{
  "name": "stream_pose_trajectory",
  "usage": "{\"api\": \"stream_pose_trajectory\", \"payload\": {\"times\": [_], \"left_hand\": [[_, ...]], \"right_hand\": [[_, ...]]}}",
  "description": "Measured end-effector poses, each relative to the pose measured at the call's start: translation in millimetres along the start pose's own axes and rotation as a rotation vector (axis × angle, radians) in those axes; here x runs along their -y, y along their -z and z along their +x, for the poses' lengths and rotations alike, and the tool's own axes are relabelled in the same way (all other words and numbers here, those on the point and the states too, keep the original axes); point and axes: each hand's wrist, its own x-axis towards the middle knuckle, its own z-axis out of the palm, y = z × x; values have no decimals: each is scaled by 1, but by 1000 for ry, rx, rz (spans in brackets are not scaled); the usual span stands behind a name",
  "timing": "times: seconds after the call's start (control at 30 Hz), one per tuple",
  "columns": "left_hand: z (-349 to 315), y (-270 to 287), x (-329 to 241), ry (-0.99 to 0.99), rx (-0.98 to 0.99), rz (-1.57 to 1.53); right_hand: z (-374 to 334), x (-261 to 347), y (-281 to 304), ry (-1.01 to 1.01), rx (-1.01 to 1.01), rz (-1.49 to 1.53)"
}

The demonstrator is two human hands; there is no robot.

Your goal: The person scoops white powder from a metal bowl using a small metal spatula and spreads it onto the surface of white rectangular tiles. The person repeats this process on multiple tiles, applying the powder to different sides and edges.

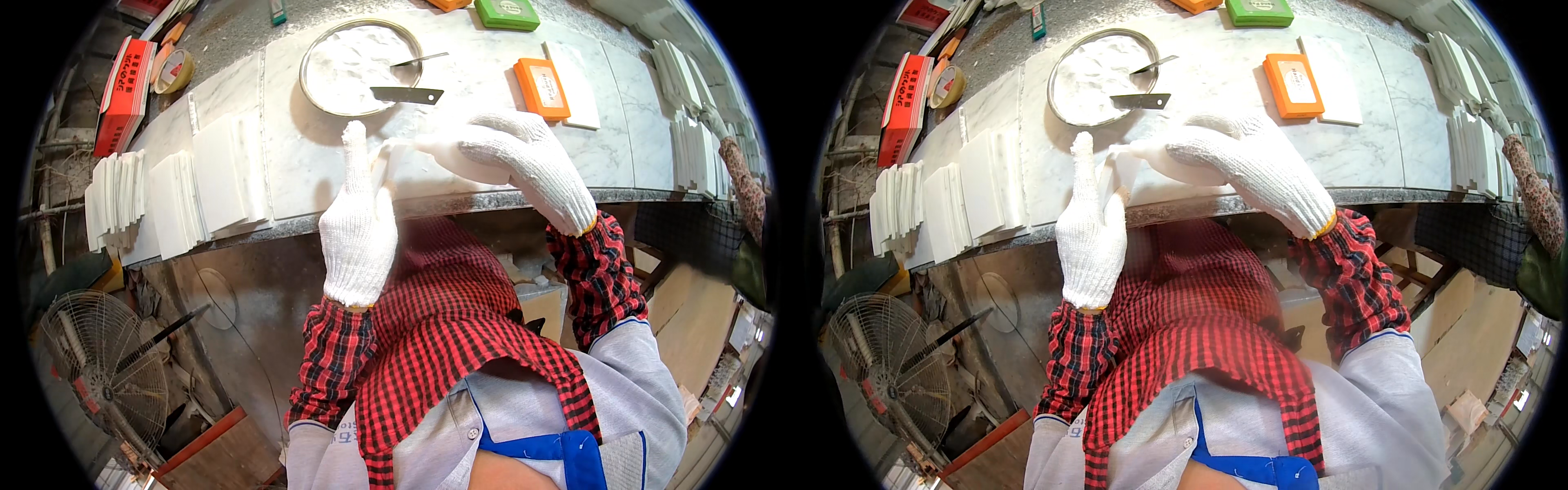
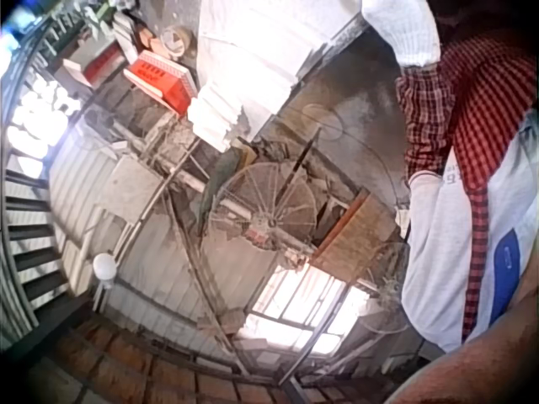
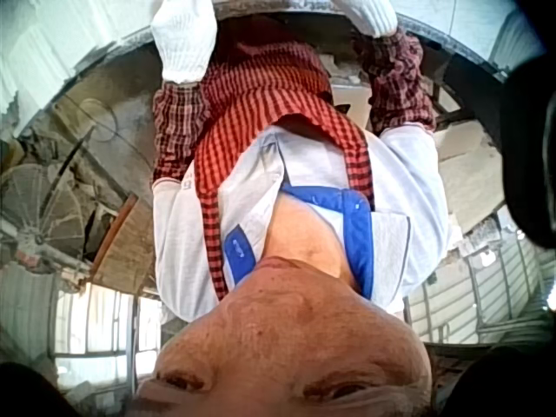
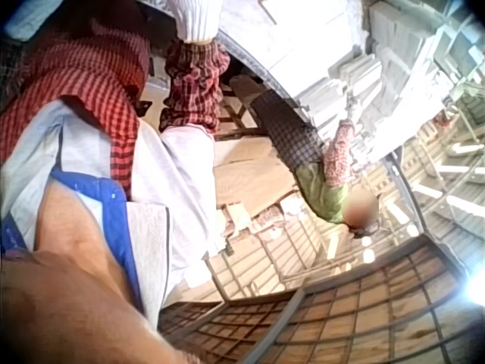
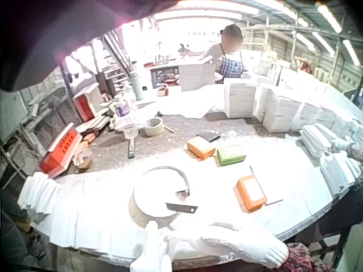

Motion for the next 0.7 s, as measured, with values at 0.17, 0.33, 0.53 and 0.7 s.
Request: {"api": "stream_pose_trajectory", "payload": {"times": [0.17,0.33,0.53,0.7], "left_hand": [[-1,-1,1,9,-2,-11],[-3,-1,0,17,-17,-18],[0,3,1,42,25,-46],[14,15,-2,102,176,-1]], "right_hand": [[-2,0,-3,16,-20,-7],[-1,3,6,-35,-21,5],[-8,-14,29,-37,-106,118],[26,-54,30,146,-253,126]]}}
